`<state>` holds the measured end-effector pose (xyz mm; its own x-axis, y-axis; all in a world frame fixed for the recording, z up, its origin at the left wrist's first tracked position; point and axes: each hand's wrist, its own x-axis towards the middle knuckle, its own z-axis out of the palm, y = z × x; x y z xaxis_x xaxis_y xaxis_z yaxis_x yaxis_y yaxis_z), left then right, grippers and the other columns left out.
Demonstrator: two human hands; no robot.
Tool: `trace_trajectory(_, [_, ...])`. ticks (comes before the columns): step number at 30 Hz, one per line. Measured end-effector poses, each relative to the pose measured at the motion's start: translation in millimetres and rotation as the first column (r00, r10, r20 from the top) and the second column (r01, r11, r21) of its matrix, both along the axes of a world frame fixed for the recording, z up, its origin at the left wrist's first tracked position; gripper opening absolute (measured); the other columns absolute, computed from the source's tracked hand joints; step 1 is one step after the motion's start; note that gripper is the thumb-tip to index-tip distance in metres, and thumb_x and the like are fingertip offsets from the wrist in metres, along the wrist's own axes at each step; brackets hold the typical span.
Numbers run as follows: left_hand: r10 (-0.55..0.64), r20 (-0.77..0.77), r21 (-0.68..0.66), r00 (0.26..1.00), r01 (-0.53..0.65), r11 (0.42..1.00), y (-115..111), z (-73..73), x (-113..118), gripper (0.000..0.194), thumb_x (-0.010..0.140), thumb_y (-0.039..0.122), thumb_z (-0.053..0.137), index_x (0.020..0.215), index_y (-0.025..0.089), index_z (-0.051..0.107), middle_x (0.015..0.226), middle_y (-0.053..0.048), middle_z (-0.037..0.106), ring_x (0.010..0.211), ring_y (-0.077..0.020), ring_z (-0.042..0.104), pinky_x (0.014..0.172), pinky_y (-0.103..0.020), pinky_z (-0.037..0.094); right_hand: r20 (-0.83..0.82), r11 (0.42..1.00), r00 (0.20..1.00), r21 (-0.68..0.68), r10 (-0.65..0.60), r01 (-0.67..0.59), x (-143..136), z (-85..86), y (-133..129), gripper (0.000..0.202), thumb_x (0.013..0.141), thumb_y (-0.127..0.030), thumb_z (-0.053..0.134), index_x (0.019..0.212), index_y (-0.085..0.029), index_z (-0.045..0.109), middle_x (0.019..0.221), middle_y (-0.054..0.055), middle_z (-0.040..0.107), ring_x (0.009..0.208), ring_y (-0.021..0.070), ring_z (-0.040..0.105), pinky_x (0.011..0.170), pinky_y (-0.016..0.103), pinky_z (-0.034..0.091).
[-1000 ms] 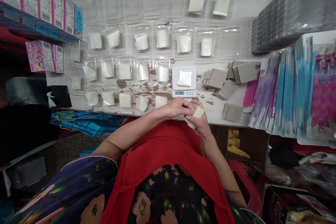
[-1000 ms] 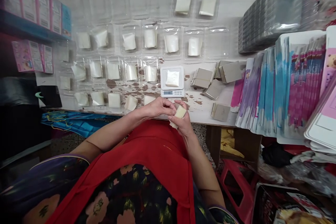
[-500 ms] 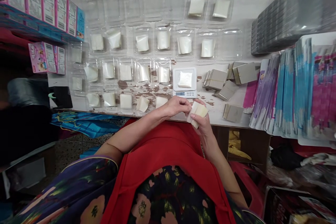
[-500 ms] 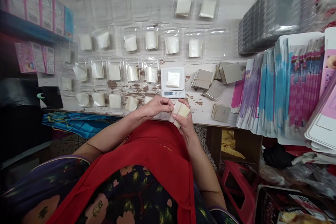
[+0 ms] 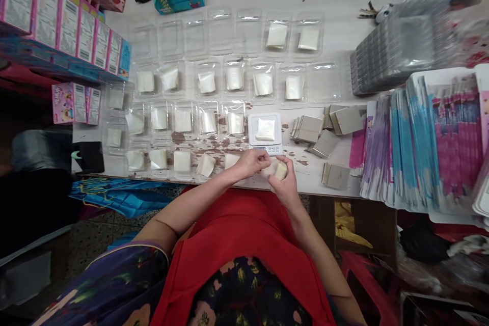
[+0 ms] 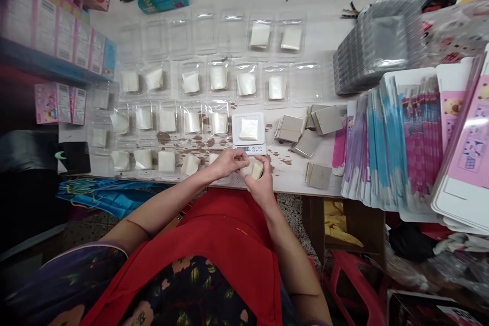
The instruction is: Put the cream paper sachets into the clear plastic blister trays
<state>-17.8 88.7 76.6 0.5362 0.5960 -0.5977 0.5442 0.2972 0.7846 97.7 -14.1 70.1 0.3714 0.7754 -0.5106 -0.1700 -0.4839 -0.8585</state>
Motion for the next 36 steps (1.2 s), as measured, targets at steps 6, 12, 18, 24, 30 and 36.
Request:
trace_trajectory(6, [0.073, -0.243, 0.348, 0.967, 0.016, 0.937, 42, -26.3, 8, 0.013, 0.082, 0.023, 0.053, 0.080, 0.016, 0.064, 0.071, -0.001, 0.063, 0.067, -0.0140, 0.057, 0.063, -0.025, 0.041, -0.137, 0.993, 0.984, -0.042, -0.116, 0.111, 4, -13.5, -5, 0.060, 0.057, -0.015, 0.064, 0.114, -0.028, 0.050, 0.093, -0.002, 0.052, 0.066, 0.0121, 0.047, 0.064, 0.027, 0.041])
trace_trajectory(12, [0.122, -0.306, 0.405, 0.944, 0.013, 0.914, 72, -51.2, 24, 0.012, 0.084, 0.019, 0.053, 0.082, 0.015, 0.064, 0.088, -0.005, 0.064, 0.080, -0.0155, 0.057, 0.070, -0.027, 0.045, -0.180, 0.974, 0.959, -0.098, -0.221, 0.206, 13, -21.8, -13, 0.058, 0.056, -0.015, 0.068, 0.111, -0.027, 0.053, 0.091, -0.003, 0.051, 0.065, 0.0105, 0.047, 0.061, 0.025, 0.041])
trace_trajectory(18, [0.168, -0.438, 0.518, 0.883, 0.095, 0.850, 73, -63.0, 30, 0.018, 0.087, 0.022, 0.052, 0.101, 0.017, 0.061, 0.110, -0.008, 0.057, 0.093, -0.0183, 0.056, 0.072, -0.028, 0.046, -0.166, 0.959, 0.951, -0.156, -0.261, 0.236, 19, -19.7, -19, 0.058, 0.056, -0.017, 0.068, 0.110, -0.027, 0.053, 0.091, -0.003, 0.053, 0.064, 0.0100, 0.047, 0.058, 0.024, 0.042])
trace_trajectory(24, [0.251, -0.456, 0.544, 0.854, 0.044, 0.838, 62, -52.3, 11, 0.041, 0.085, 0.027, 0.055, 0.125, 0.020, 0.050, 0.123, -0.009, 0.052, 0.100, -0.0199, 0.056, 0.073, -0.029, 0.046, -0.205, 0.957, 0.941, -0.165, -0.268, 0.237, 17, -19.3, -19, 0.058, 0.054, -0.016, 0.069, 0.109, -0.027, 0.052, 0.091, -0.003, 0.051, 0.061, 0.0091, 0.045, 0.053, 0.023, 0.042])
trace_trajectory(30, [0.002, -0.330, 0.438, 0.944, 0.151, 0.886, 4, -42.5, -29, 0.022, 0.090, 0.028, 0.046, 0.096, 0.018, 0.064, 0.099, -0.005, 0.063, 0.086, -0.0163, 0.058, 0.078, -0.028, 0.045, -0.230, 0.959, 0.941, -0.189, -0.250, 0.209, 11, -27.7, -21, 0.057, 0.053, -0.016, 0.070, 0.107, -0.027, 0.054, 0.090, -0.004, 0.051, 0.058, 0.0080, 0.047, 0.050, 0.022, 0.042])
trace_trajectory(36, [-0.449, -0.197, 0.194, 0.872, 0.483, 0.854, -71, -45.1, -40, 0.019, 0.086, 0.028, 0.052, 0.090, 0.020, 0.069, 0.091, -0.004, 0.069, 0.086, -0.0184, 0.061, 0.078, -0.027, 0.044, -0.372, 0.938, 0.878, -0.281, -0.301, 0.202, 3, -31.6, -26, 0.055, 0.053, -0.018, 0.074, 0.104, -0.027, 0.054, 0.083, -0.006, 0.054, 0.052, 0.0067, 0.048, 0.046, 0.022, 0.043])
